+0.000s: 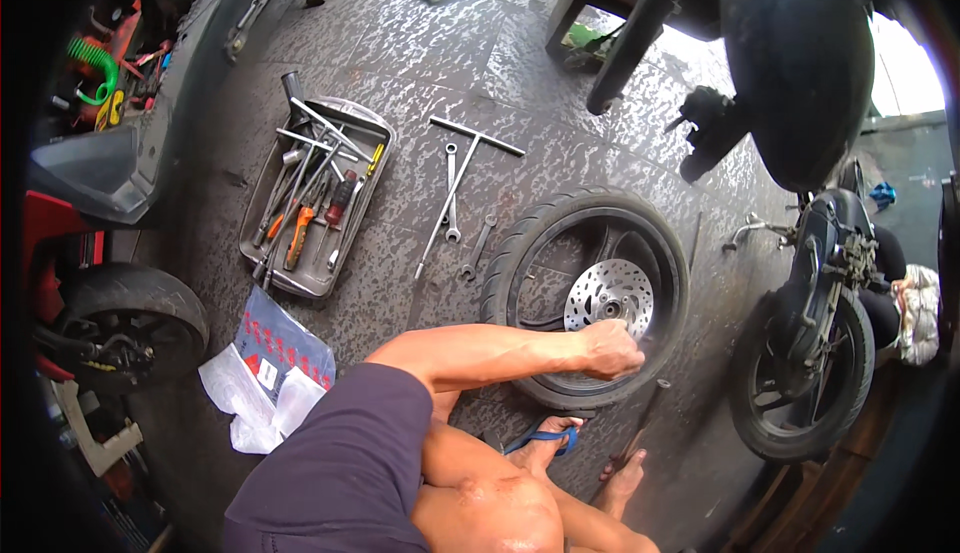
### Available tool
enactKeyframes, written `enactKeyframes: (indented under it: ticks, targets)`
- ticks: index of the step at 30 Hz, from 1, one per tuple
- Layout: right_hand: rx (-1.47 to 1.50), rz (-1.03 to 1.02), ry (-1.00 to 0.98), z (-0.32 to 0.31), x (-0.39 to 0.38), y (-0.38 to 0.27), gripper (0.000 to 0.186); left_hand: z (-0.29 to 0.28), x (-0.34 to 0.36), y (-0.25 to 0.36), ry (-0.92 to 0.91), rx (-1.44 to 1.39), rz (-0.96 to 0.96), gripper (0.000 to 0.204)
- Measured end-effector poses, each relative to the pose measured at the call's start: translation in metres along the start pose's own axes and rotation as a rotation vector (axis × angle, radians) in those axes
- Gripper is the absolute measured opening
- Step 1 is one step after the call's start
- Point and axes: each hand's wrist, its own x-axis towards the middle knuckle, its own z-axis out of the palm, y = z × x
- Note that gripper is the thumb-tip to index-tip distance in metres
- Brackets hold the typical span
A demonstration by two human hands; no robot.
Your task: The person removes and replaces components on a motorcycle wheel and fork by hand and with various tools, including loosening bolts and applying a liquid from a bottle to the brake assembly.
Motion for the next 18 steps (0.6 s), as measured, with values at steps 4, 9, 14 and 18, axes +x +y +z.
enactKeyframes:
  ticks: [4,9,14,18]
  targets:
    - [0.010,0.023,-0.052,0.000,0.010,0.004,0.069,-0.013,-0.010,0.012,0.190,-0.303,-0.513,0.032]
    - [-0.151,-0.224,-0.230,0.020,0.029,-0.084,0.055,-0.026,-0.015,0.047,-0.010,-0.676,-0.744,0.068]
    - [-0.175,-0.840,-0.590,0.058,0.012,-0.181,0.044,-0.036,-0.009,0.046,0.496,-1.287,-1.026,0.024]
    - [-0.169,-0.839,-0.808,0.050,0.033,-0.195,0.043,-0.109,-0.061,-0.010,0.526,-0.937,-1.087,0.022]
